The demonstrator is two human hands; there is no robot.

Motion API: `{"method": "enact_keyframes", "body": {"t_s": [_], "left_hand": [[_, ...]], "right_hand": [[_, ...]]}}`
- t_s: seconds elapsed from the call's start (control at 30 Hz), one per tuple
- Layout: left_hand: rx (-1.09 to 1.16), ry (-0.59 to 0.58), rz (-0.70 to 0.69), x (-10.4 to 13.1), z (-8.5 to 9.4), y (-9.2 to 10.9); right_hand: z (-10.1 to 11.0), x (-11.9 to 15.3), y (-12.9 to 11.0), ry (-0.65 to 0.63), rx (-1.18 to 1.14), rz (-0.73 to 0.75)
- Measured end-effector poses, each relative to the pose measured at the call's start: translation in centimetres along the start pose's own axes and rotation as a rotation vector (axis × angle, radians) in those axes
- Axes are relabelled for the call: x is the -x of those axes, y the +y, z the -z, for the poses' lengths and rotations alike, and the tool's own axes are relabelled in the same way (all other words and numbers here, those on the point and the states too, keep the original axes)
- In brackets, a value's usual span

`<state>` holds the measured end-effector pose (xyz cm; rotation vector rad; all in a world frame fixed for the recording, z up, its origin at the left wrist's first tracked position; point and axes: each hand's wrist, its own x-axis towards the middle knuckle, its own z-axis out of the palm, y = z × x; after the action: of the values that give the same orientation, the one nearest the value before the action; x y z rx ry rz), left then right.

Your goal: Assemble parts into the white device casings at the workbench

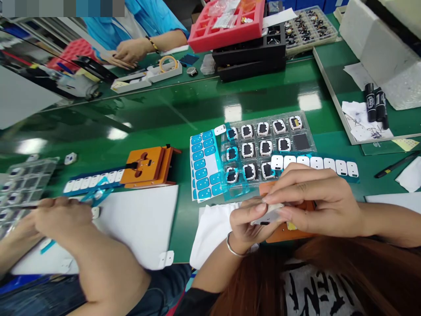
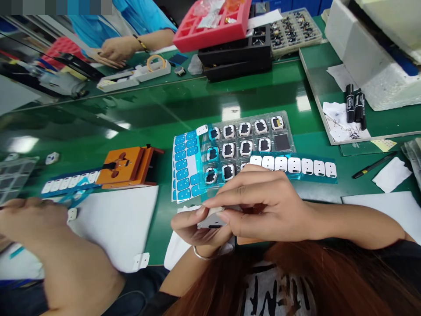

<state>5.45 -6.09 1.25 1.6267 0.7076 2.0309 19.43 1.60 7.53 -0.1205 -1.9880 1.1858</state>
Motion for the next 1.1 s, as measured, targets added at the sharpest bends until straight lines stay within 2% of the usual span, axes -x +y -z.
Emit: {"method": "enact_keyframes", "body": {"t_s": [0.3,0.57,0.77,0.93,1.1], "left_hand": [[-0.013,-0.105,-0.009,-0.12,0.32,-0.08],[-0.058,-0.11,0.041,0.41,0.24,-0.13],[-0.09,-0.164,0.047,0.11,0.39,0.21],[-0.117,-0.099,0.071,0.28,0.39,0.32],[-0.144,-0.093,0.021,0.59,0.4,-0.05]], "right_hand": [[-0.07,0.05,-0.11,0.023,0.003,-0.039],[-0.1,0.0,-0.13,0.046,0.002,-0.068],[0.0,-0.16,-0.17,0.034,-0.061,-0.129],[-0.07,-0.15,-0.16,0.046,-0.078,-0.1],[0.06,-0.08,-0.1,0.043,-0.066,-0.108]]}}
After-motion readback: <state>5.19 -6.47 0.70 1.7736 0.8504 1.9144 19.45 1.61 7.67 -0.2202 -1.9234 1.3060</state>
